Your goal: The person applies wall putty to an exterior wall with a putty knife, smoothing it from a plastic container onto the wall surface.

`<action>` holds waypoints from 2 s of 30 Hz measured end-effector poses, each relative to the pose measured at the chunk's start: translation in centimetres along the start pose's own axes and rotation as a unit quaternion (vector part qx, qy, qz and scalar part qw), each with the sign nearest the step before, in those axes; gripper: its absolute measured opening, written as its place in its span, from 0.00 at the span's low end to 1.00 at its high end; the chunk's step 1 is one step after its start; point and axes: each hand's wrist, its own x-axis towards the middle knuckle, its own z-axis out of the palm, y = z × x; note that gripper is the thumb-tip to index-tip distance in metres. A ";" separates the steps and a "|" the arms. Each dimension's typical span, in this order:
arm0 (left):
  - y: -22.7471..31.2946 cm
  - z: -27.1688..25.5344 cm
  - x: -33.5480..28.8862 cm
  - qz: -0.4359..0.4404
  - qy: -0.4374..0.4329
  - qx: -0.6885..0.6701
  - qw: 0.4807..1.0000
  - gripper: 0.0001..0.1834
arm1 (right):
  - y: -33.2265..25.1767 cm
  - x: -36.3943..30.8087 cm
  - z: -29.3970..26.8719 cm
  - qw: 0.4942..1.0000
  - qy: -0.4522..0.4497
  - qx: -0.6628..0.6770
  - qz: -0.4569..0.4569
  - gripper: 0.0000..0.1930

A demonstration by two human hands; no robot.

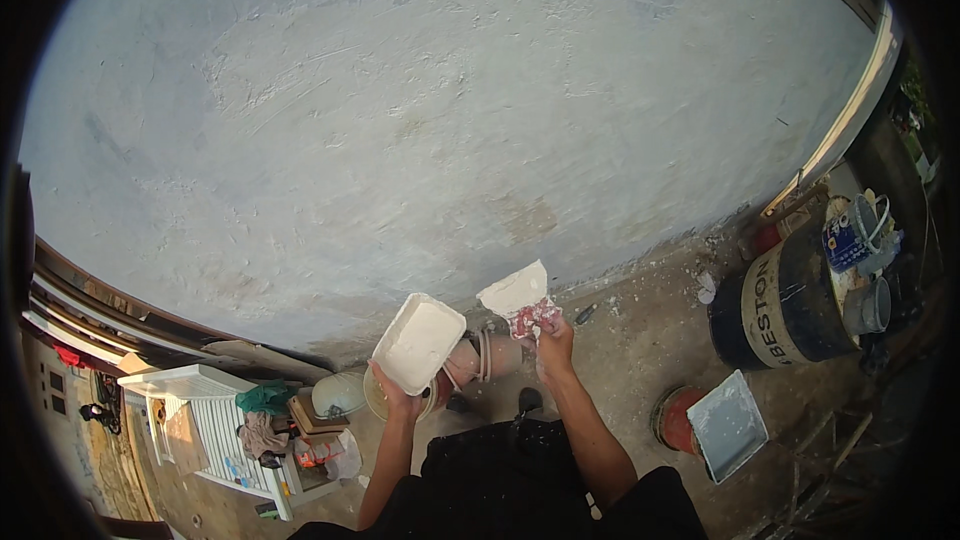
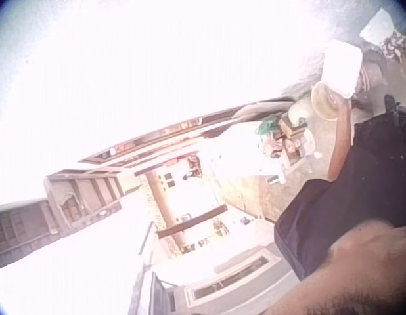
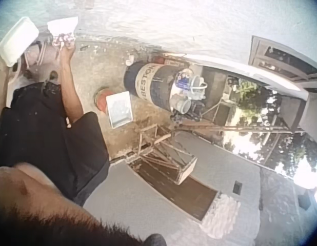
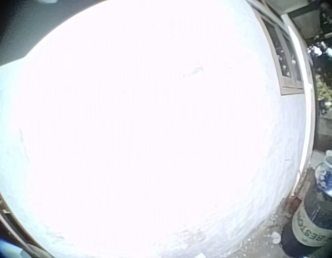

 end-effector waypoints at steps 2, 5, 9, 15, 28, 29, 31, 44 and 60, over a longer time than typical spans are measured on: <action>0.8 -0.1 -0.1 -0.006 0.014 0.005 1.000 0.38 | 0.3 2.1 0.9 1.000 0.018 0.013 0.001 0.18; 0.9 -2.6 -0.2 0.015 0.022 0.022 0.999 0.38 | 1.0 5.8 3.5 0.997 0.051 0.057 0.024 0.16; 0.4 -4.5 -0.2 0.046 0.014 0.002 0.999 0.38 | 4.3 13.4 6.3 0.991 0.126 0.039 0.035 0.17; 0.9 -6.5 -0.7 0.082 0.038 -0.014 0.996 0.36 | 1.7 16.1 13.3 0.988 0.136 0.067 -0.025 0.16; 2.0 -6.9 -0.7 0.085 0.069 -0.029 0.994 0.34 | -10.6 7.1 14.9 0.995 -0.023 0.020 -0.093 0.13; 1.9 -7.1 -0.8 0.085 0.070 -0.029 0.993 0.34 | -10.3 6.9 13.6 0.995 -0.023 0.020 -0.093 0.13; 1.8 -7.4 -0.8 0.074 0.081 -0.046 0.993 0.34 | -8.8 6.8 10.6 0.992 0.003 -0.004 -0.124 0.14; 2.4 -8.5 -0.9 0.095 0.046 0.008 0.994 0.40 | 7.1 16.1 9.0 0.987 0.129 0.089 -0.025 0.10; 2.7 -7.8 -0.8 0.095 0.034 0.013 0.995 0.39 | -2.1 10.9 16.9 0.983 0.067 0.138 -0.102 0.11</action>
